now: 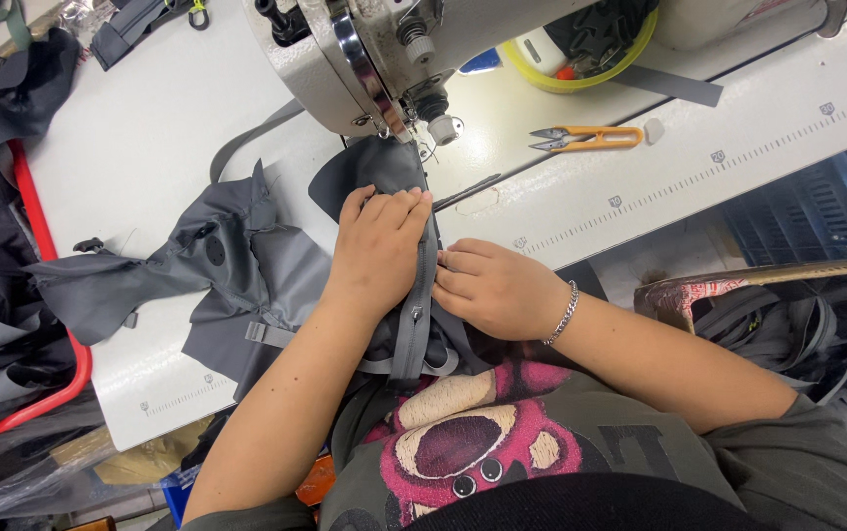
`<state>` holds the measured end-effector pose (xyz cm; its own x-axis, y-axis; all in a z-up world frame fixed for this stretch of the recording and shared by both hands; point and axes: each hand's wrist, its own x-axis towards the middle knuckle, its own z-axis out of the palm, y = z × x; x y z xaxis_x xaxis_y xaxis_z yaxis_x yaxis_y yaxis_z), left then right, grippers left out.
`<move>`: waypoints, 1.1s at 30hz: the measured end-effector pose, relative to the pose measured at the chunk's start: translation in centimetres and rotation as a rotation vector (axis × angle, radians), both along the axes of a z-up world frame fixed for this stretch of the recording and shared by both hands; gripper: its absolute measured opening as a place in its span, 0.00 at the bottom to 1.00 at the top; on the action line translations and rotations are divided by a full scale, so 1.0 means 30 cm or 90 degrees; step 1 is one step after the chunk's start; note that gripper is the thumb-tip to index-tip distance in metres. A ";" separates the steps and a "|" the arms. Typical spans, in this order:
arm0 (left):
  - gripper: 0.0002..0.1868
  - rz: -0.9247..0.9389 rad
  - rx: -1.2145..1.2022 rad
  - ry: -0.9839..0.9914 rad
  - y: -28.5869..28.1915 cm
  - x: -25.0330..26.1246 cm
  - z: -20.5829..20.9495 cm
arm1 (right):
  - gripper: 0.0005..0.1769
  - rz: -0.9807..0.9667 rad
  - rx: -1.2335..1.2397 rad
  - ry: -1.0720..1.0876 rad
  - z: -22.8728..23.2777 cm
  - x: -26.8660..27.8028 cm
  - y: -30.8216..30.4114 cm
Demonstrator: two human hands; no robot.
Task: The person sews fabric panels and straps onto a gray backpack using a sewing machine, then sorts through fabric scraps and begins aligning a new fabric piece with a webbing strap.
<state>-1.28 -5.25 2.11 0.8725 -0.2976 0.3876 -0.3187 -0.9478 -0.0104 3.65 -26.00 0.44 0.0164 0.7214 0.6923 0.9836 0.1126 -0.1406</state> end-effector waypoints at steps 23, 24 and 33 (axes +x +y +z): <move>0.17 0.035 -0.010 0.055 -0.037 0.028 -0.014 | 0.13 0.017 -0.019 0.122 0.072 0.045 -0.028; 0.17 0.037 -0.010 0.055 -0.034 0.032 -0.020 | 0.13 0.019 -0.019 0.122 0.072 0.050 -0.027; 0.17 0.040 0.007 0.070 -0.020 0.076 -0.025 | 0.13 0.003 -0.053 0.101 0.078 0.087 -0.015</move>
<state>0.99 -5.84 1.34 0.9267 -0.2446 0.2852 -0.2584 -0.9660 0.0113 6.26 -26.46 2.78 0.1172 0.7767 0.6189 0.9479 0.0984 -0.3030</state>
